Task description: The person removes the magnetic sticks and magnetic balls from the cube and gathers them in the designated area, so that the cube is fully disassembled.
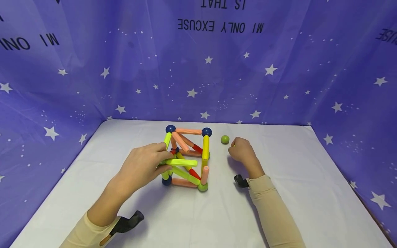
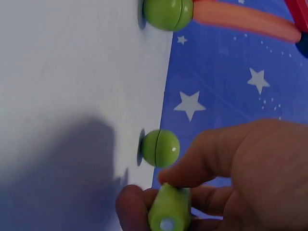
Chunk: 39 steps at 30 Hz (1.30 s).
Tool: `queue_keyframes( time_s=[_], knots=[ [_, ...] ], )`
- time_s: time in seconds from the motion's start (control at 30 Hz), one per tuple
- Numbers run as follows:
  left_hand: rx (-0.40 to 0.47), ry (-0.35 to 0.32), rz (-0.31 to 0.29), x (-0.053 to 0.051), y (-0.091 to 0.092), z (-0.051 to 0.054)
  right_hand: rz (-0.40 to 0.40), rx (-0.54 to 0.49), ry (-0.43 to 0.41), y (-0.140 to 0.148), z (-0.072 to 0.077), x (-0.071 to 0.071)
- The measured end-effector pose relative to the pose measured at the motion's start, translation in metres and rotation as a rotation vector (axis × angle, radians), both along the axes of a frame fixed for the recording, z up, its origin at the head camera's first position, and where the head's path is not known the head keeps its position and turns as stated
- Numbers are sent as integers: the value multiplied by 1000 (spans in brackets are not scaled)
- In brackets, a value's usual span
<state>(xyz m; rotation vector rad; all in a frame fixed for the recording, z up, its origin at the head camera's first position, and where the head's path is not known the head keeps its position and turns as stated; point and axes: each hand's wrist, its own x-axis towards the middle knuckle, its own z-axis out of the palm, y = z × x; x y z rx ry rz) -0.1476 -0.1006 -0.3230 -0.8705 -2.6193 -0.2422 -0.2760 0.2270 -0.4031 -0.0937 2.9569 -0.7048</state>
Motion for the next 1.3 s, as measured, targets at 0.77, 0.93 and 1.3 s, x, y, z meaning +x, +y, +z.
queue_keyframes(
  time_s=[0.77,0.93,1.3],
  knots=[
    [-2,-8,2,-1,-1,0,-86,8,19,-29,-16,11],
    [-8,-1,4,-1,0,1,-48,12,92,-31,-18,9],
    [-12,-10,11,-1,0,0,-27,21,139,-34,-14,11]
  ],
)
